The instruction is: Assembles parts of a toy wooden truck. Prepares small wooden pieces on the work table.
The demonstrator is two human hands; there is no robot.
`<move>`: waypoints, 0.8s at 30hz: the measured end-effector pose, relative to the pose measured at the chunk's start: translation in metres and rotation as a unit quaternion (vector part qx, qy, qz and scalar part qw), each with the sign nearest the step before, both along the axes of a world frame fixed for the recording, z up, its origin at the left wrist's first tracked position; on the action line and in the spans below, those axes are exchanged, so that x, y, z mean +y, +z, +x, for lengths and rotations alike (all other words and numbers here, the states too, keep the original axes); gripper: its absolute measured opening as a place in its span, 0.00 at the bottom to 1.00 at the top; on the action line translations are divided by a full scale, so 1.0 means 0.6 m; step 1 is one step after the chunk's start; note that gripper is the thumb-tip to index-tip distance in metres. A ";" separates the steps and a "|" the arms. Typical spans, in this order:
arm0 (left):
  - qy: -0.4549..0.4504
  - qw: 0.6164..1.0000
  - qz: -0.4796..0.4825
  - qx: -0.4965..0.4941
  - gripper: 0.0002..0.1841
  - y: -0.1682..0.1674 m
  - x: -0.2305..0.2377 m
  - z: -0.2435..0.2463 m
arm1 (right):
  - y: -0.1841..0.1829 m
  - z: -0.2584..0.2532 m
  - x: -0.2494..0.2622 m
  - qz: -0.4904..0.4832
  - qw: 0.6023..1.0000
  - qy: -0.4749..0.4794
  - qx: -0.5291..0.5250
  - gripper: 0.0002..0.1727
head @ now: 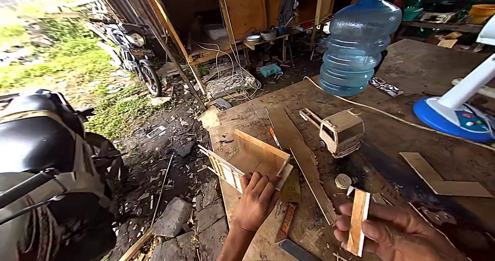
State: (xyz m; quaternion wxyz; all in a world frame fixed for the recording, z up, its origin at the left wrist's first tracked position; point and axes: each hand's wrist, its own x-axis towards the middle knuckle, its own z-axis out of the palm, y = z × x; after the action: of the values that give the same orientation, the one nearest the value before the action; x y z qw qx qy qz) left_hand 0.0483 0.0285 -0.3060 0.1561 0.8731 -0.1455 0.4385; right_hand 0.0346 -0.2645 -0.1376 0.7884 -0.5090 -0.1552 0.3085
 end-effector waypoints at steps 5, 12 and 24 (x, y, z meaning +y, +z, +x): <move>-0.003 1.000 0.022 0.011 0.12 -0.027 0.000 -0.013 | -0.011 -0.008 -0.007 -0.004 0.999 -0.010 0.045 0.15; 0.023 0.998 0.053 0.040 0.12 -0.044 0.000 -0.040 | -0.015 -0.035 -0.006 -0.011 0.998 -0.017 0.052 0.14; 0.061 0.966 -0.098 0.233 0.24 0.041 -0.064 -0.156 | -0.036 -0.096 -0.012 0.026 0.996 0.033 0.083 0.13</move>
State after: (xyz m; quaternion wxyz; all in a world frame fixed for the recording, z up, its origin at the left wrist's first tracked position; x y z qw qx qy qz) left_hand -0.0454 -0.0098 -0.2812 0.2438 0.9387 -0.0083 0.2437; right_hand -0.0228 -0.2718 -0.1594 0.8009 -0.4554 -0.1144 0.3716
